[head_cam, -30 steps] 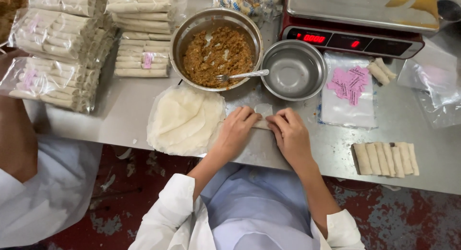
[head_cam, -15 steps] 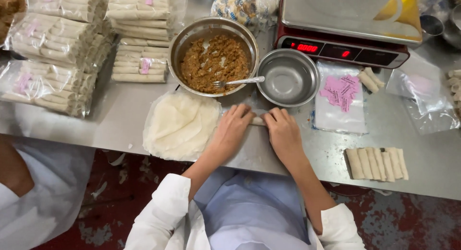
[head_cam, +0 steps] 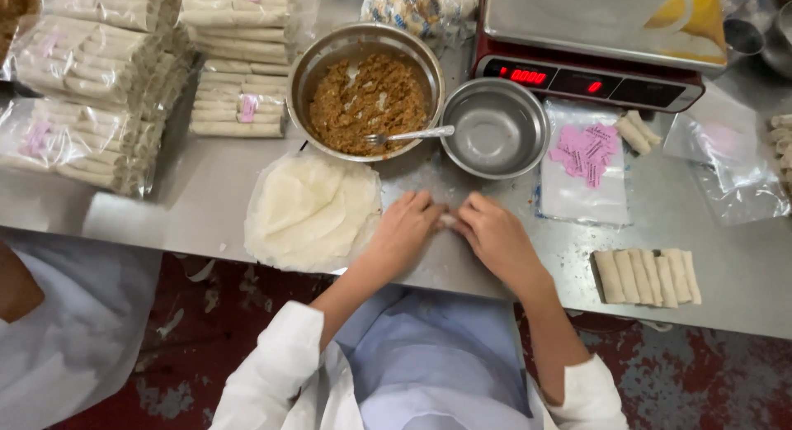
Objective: Rolling crackers by placing filling on a wrapper and rolling it into a cylinder.
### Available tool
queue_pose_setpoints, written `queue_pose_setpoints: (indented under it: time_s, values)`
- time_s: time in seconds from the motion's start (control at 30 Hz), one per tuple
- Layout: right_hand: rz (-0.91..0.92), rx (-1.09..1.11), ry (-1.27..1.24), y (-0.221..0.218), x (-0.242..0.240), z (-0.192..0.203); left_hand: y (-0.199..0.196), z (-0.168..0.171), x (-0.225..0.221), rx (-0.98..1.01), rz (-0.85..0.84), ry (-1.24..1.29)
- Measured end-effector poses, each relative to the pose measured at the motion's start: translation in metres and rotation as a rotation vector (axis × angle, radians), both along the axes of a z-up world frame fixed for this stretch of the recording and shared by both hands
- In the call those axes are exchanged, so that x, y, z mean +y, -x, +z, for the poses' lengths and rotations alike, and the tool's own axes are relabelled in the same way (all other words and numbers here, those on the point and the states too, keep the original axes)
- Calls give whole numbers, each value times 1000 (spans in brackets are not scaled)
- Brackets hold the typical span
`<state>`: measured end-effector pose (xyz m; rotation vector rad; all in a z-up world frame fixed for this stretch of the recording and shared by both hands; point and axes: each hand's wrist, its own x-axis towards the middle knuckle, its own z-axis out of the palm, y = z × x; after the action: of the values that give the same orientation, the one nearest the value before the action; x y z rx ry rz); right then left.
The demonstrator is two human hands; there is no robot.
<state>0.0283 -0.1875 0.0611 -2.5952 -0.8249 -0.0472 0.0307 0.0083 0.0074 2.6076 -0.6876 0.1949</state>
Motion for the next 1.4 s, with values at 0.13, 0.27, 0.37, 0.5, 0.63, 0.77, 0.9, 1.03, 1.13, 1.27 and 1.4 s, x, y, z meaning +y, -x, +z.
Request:
queue_pose_setpoints:
  time_s: [0.13, 0.27, 0.37, 0.5, 0.63, 0.77, 0.9, 1.03, 1.13, 1.27, 1.4]
  values:
    - [-5, 152, -105, 11, -1, 21, 12, 2, 9, 102, -11, 265]
    - [-46, -171, -183, 13, 3, -6, 14, -16, 7, -201, 57, 215]
    - [-78, -324, -150, 26, 10, -26, 26, -28, 6, -302, 63, 108]
    - [-91, -483, -110, 45, 9, -53, 50, -22, 8, -306, 60, 56]
    - [-34, -529, -116, 90, 4, -38, 96, -6, 14, -273, 0, 167]
    - [21, -405, -158, 120, -2, -25, 115, 1, 10, -350, -46, 213]
    - [27, 41, -360, 138, -31, -15, 118, 19, -2, -141, -254, 290]
    - [-83, 121, -447, 141, -89, 0, 107, 42, -23, 39, -355, 466]
    - [-460, -79, -413, 135, -114, -3, 104, 49, -37, 14, -349, 493]
    - [-598, -489, -95, 125, -125, -20, 109, 48, -46, 65, -414, 486]
    - [-690, -608, 71, 124, -137, -38, 115, 35, -44, 132, -457, 451]
